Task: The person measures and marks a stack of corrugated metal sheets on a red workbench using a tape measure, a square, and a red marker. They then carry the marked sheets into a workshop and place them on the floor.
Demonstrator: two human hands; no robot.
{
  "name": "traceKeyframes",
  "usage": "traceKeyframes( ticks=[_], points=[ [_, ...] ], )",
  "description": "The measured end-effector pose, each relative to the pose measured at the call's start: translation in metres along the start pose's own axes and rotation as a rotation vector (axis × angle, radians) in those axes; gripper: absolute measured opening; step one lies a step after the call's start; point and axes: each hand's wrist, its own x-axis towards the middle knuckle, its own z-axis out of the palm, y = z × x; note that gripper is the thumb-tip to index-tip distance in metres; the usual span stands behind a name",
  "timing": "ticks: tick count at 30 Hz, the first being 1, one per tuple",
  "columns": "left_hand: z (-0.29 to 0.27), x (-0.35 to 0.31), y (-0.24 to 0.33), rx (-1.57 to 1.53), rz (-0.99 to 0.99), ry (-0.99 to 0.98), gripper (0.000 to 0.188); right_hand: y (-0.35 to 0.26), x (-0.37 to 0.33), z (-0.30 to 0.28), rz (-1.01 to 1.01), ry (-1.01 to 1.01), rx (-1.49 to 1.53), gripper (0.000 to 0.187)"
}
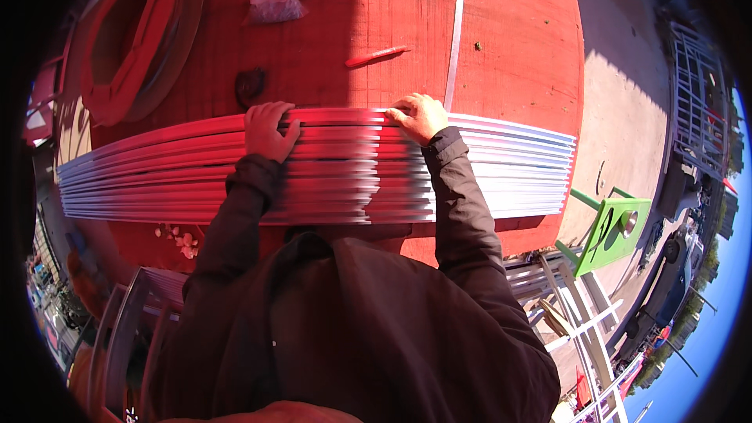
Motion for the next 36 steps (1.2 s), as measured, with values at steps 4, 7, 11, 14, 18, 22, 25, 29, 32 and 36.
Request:
traceKeyframes(
  ticks=[4, 7, 11, 14, 18, 22, 25, 29, 32, 36],
  points=[
    [0.000, 0.000, -0.001, -0.009, 0.001, -0.002, 0.033, -0.004, -0.001, -0.002, 0.045, -0.035, -0.003, 0.031],
    [0.000, 0.000, 0.000, -0.009, 0.008, -0.003, 0.033, -0.008, -0.001, -0.005, 0.088, -0.079, -0.001, 0.029],
    [0.001, 0.000, -0.001, -0.001, 0.022, 0.009, 0.033, -0.009, -0.001, -0.006, 0.076, -0.069, -0.004, 0.028],
    [0.001, 0.000, -0.001, 0.002, 0.035, 0.019, 0.033, -0.010, -0.001, -0.006, 0.076, -0.065, 0.006, 0.028],
    [0.003, 0.000, -0.002, 0.011, 0.044, 0.033, 0.033, -0.007, -0.001, -0.005, 0.051, -0.055, -0.005, 0.028],
    [0.002, -0.002, -0.003, 0.005, 0.035, 0.028, 0.033, -0.008, 0.000, -0.004, 0.073, -0.051, -0.001, 0.028],
    [0.001, 0.000, -0.002, -0.007, 0.030, 0.022, 0.033, -0.001, 0.004, -0.002, 0.119, -0.129, 0.100, 0.030],
    [0.000, 0.001, 0.000, -0.003, 0.016, 0.010, 0.032, 0.009, 0.034, 0.006, 0.085, 0.122, 0.201, 0.025],
    [0.000, 0.000, -0.001, -0.001, 0.008, 0.012, 0.032, -0.009, 0.061, -0.005, -0.003, 0.258, -0.109, 0.043],
    [0.001, 0.000, -0.003, -0.010, 0.027, 0.014, 0.032, -0.006, 0.091, 0.001, -0.007, 0.249, -0.266, 0.037]
  ],
)
